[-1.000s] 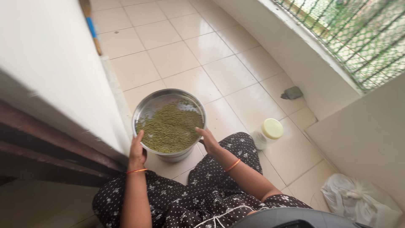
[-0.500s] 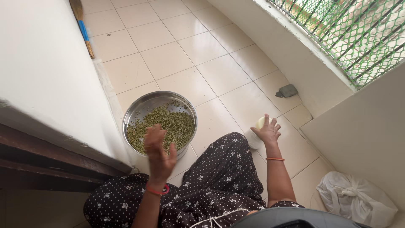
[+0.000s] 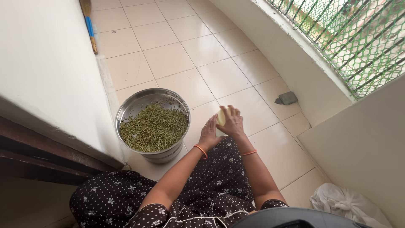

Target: The person sorts green legumes on a metal tray by hand, rubbing them between palms and placing impurities into a jar. The person then pours the cleaned legumes into a metal container, covers it with the tray, and empties more legumes from a plastic bag onto the tray.

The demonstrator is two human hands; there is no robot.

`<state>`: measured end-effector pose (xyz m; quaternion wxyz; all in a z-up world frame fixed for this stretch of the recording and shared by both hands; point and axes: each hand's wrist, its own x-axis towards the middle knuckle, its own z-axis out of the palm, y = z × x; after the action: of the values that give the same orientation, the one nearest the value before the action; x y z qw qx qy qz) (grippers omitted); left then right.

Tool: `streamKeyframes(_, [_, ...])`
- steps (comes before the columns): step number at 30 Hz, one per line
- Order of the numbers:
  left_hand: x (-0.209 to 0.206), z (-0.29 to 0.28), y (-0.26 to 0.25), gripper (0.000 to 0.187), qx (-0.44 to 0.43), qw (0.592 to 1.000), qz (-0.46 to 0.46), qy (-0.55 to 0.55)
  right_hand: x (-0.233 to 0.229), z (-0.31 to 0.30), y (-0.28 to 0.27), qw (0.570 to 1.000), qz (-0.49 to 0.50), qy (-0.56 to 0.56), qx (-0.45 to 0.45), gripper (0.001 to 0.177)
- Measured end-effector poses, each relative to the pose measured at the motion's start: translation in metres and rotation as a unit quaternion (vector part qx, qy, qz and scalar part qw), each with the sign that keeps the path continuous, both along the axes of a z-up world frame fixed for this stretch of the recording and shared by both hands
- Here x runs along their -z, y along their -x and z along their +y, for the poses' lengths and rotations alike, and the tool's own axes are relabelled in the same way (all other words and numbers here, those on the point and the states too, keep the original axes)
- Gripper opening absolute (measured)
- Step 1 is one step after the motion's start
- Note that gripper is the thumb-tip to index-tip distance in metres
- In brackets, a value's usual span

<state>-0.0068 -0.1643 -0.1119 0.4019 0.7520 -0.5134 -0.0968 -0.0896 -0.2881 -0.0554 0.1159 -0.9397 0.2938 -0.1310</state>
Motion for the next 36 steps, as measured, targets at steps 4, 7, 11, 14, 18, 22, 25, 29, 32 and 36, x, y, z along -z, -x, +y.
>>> streamKeyframes(4, [0.031,-0.017,-0.015,0.135,-0.091,0.994,0.029,0.054,0.016,0.005,-0.02,0.997,-0.003,-0.055,-0.054,0.093])
streamKeyframes(7, [0.047,-0.013,-0.024,0.133,-0.095,0.993,0.057,0.034,0.017,0.006,-0.028,0.989,0.024,-0.064,-0.133,0.094])
streamKeyframes(11, [0.051,-0.007,-0.032,0.141,-0.092,0.992,0.08,0.042,-0.007,0.006,-0.03,0.975,0.103,-0.079,-0.178,0.092])
streamKeyframes(14, [0.048,0.003,-0.035,0.156,-0.05,0.993,0.101,0.026,-0.025,0.0,-0.028,0.961,0.133,-0.121,-0.211,0.087])
streamKeyframes(18, [0.052,0.009,-0.035,0.147,-0.057,0.993,0.087,0.056,-0.008,-0.04,-0.01,0.915,-0.045,-0.372,-0.151,0.065])
streamKeyframes(22, [0.055,0.012,-0.038,0.136,-0.134,0.983,0.105,0.065,0.057,-0.073,0.018,0.877,-0.223,-0.425,0.013,0.056])
streamKeyframes(25, [0.043,0.016,-0.031,0.13,-0.146,0.984,-0.005,0.104,0.091,-0.072,0.034,0.859,-0.234,-0.437,0.127,0.051])
streamKeyframes(29, [0.002,0.041,0.009,0.115,-0.123,0.985,-0.057,0.105,0.101,-0.06,0.035,0.864,-0.213,-0.422,0.176,0.06])
streamKeyframes(32, [-0.045,0.072,0.027,0.088,-0.047,0.99,-0.048,0.124,0.092,-0.046,0.023,0.961,-0.074,-0.137,0.229,0.067])
streamKeyframes(36, [-0.091,0.103,0.0,0.044,-0.079,0.963,-0.028,0.257,0.047,-0.002,-0.022,0.897,-0.394,-0.202,0.01,0.04])
